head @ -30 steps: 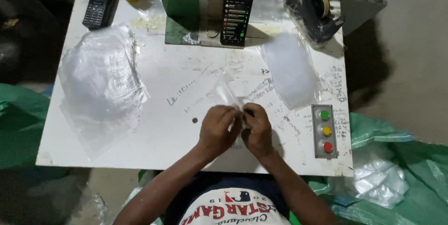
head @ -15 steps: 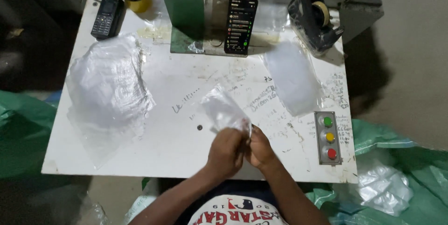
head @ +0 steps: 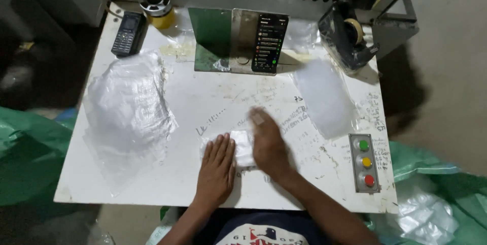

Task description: Packaging small black items into individual plastic bags at a factory workstation.

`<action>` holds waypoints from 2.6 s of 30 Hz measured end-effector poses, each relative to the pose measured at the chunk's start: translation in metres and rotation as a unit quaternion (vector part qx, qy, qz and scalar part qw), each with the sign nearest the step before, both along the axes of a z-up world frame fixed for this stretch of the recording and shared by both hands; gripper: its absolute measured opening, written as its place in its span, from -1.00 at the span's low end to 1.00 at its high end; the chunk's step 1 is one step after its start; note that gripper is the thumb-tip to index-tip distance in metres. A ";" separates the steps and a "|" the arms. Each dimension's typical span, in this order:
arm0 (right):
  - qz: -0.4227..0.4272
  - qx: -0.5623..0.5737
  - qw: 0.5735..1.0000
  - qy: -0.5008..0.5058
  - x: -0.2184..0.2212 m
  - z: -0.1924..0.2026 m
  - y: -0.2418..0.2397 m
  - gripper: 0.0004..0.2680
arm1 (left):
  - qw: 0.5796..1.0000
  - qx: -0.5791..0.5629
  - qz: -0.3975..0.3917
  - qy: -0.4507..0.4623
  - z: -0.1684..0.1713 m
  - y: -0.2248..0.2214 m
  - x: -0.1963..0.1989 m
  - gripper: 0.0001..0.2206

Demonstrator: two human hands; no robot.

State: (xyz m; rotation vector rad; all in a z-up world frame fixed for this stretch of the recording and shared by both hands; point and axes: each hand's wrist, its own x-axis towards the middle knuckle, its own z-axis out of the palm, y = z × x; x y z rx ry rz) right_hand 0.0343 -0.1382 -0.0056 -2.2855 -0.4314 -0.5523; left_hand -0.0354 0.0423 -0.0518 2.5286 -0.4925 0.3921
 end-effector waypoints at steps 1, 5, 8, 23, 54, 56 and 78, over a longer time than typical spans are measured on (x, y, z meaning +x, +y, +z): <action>0.081 -0.112 0.990 0.002 -0.006 0.006 0.011 -0.68 | 0.999 0.038 0.017 -0.020 -0.005 0.001 0.007 -0.53; 0.269 -0.197 0.935 0.117 0.011 -0.021 0.007 -0.64 | 0.994 0.069 0.045 -0.068 -0.017 0.005 0.030 -0.55; 0.041 0.095 0.975 0.197 0.046 -0.052 -0.054 -0.76 | 0.991 0.101 0.082 -0.042 -0.012 0.008 0.043 -0.50; -0.255 -0.127 0.896 0.340 0.153 -0.023 -0.214 -0.32 | 0.965 -0.154 0.127 -0.171 0.008 -0.019 0.059 -0.56; 0.209 0.283 0.891 0.288 -0.040 -0.043 -0.129 -0.71 | 0.947 -0.147 -0.245 -0.147 0.001 -0.067 0.050 -0.97; 0.241 0.172 0.930 0.217 -0.045 -0.092 -0.145 -0.71 | 0.925 -0.242 -0.279 0.086 -0.031 -0.053 0.044 -0.80; -0.099 0.436 0.740 0.502 -0.055 0.017 -0.047 -0.72 | 0.557 -0.694 0.158 0.429 0.063 -0.075 0.014 -0.60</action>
